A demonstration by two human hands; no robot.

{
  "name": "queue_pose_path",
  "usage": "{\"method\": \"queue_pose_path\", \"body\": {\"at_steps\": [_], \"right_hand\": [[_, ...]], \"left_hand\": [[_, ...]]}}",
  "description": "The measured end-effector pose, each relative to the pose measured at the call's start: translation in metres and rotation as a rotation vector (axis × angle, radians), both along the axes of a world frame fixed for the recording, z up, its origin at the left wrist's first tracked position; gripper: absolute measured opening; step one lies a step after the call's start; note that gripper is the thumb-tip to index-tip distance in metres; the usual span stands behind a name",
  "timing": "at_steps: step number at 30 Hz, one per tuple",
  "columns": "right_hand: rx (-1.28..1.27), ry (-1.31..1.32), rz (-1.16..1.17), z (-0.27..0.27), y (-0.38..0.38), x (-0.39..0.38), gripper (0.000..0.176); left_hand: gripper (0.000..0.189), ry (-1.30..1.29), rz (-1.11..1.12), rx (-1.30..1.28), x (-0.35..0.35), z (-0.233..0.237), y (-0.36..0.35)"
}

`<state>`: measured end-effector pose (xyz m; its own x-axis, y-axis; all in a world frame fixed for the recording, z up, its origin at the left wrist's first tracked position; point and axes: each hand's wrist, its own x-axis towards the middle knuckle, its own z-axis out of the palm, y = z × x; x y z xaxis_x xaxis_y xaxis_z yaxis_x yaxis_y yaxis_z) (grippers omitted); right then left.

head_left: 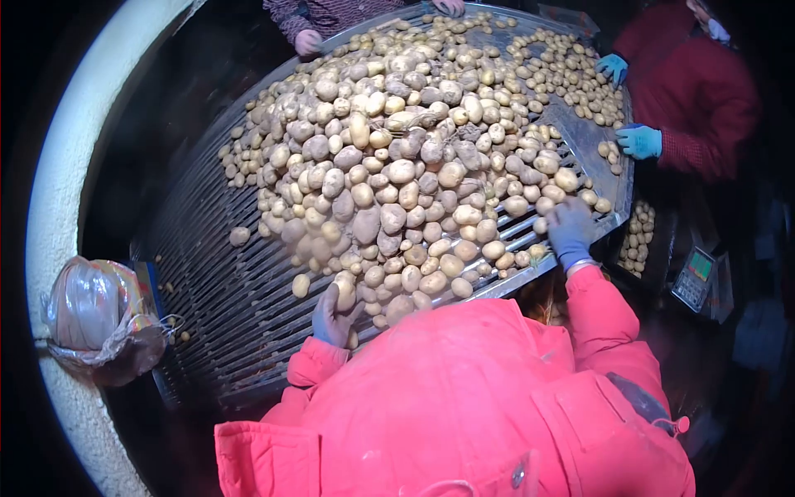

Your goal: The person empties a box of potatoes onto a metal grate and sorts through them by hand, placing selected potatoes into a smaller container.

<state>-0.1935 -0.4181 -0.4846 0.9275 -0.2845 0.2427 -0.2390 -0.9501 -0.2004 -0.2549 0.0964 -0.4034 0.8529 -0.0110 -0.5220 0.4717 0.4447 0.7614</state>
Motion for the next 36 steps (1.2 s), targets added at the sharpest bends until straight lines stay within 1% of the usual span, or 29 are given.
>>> {"method": "queue_pose_path", "body": {"at_steps": [2,4,5,6,7,8,10,11,13,14,16,17,18,19,20,21,22,23,24,25,26,27,28,29,30,32,33,34,36], "right_hand": [[-0.106,-0.313,0.014,0.023,0.006,0.011,0.020],[0.196,-0.214,0.195,0.038,0.035,0.023,0.025],[0.403,-0.200,0.291,0.037,0.056,0.027,0.026],[0.471,-0.106,0.387,0.038,0.078,0.029,0.025],[0.505,-0.127,0.506,0.049,0.102,0.029,0.026],[0.419,-0.229,0.614,0.049,0.123,0.036,0.030],[0.214,-0.136,0.651,0.058,0.152,0.040,0.034],[0.221,-0.138,0.663,0.059,0.157,0.039,0.034],[-0.002,-0.187,0.607,0.057,0.164,0.037,0.030],[-0.087,-0.109,0.662,0.049,0.157,0.040,0.027],[-0.167,0.030,0.620,0.046,0.146,0.040,0.023],[-0.245,0.181,0.542,0.054,0.143,0.041,0.020],[-0.323,0.330,0.460,0.064,0.140,0.042,0.018],[-0.158,0.408,0.469,0.088,0.147,0.037,0.021],[0.115,0.310,0.606,0.083,0.155,0.030,0.027],[0.391,0.209,0.733,0.079,0.163,0.019,0.034],[0.964,0.383,0.716,0.097,0.184,0.005,0.053],[1.138,0.334,0.761,0.070,0.203,-0.001,0.062],[1.433,0.520,0.710,0.049,0.215,-0.001,0.057],[1.817,0.604,0.512,0.067,0.220,-0.006,0.052],[2.188,0.680,0.274,0.084,0.222,-0.011,0.047],[2.191,0.676,0.276,0.075,0.218,-0.009,0.047],[2.365,0.672,0.215,0.060,0.207,-0.006,0.043],[2.536,0.663,0.145,0.050,0.196,-0.005,0.039],[2.695,0.686,-0.007,0.051,0.187,-0.004,0.037],[2.765,0.626,0.057,0.052,0.171,-0.006,0.040],[2.763,0.606,0.055,0.051,0.167,-0.007,0.040],[2.788,0.580,0.004,0.050,0.164,-0.010,0.044],[2.817,0.524,-0.055,0.048,0.155,-0.016,0.048]], "left_hand": [[0.046,-0.018,0.011,-0.077,-0.001,-0.019,0.011],[0.049,-0.452,-0.138,0.451,-0.005,-0.060,0.027],[0.049,-0.291,-0.100,0.197,-0.004,-0.022,0.006],[0.049,-0.293,-0.091,0.206,-0.001,-0.008,-0.002],[0.048,-0.199,-0.058,-0.003,0.001,0.002,-0.007],[0.046,-0.105,-0.025,-0.214,0.002,0.009,-0.010],[0.044,-0.093,-0.013,-0.269,0.002,0.015,-0.013],[0.044,-0.059,-0.034,-0.320,0.003,0.016,-0.013],[0.041,-0.001,-0.040,-0.418,0.006,0.018,-0.011],[0.041,-0.007,-0.030,-0.411,0.005,0.012,-0.010],[0.038,-0.257,-0.091,0.127,0.004,-0.003,-0.010],[0.032,-0.208,-0.072,-0.015,0.008,0.004,-0.011],[0.032,-0.212,-0.061,-0.010,0.009,0.010,-0.013],[0.040,-0.175,-0.074,-0.146,0.012,0.024,-0.021],[0.051,-0.137,-0.092,-0.285,0.015,0.031,-0.027],[0.056,-0.056,-0.046,-0.399,0.018,0.029,-0.029],[0.056,-0.055,-0.049,-0.400,0.018,0.023,-0.038],[0.058,-0.191,-0.163,-0.257,0.019,0.015,-0.052],[0.060,-0.330,-0.274,-0.112,0.022,0.011,-0.060],[0.059,-0.172,-0.340,-0.376,0.028,0.034,-0.070],[0.059,-0.173,-0.340,-0.375,0.036,0.043,-0.075],[0.058,-0.311,-0.438,0.153,0.046,0.050,-0.080],[0.056,-0.439,-0.518,0.685,0.056,0.053,-0.083],[0.060,-0.591,-0.431,1.070,0.069,0.012,-0.069],[0.060,-0.597,-0.437,1.062,0.078,0.008,-0.070],[0.071,-0.702,-0.645,1.673,0.092,0.007,-0.080],[0.085,-0.695,-0.683,1.731,0.095,0.007,-0.085],[0.085,-0.712,-0.692,1.723,0.095,0.000,-0.088],[0.093,-0.669,-0.626,1.903,0.091,-0.014,-0.095]]}}
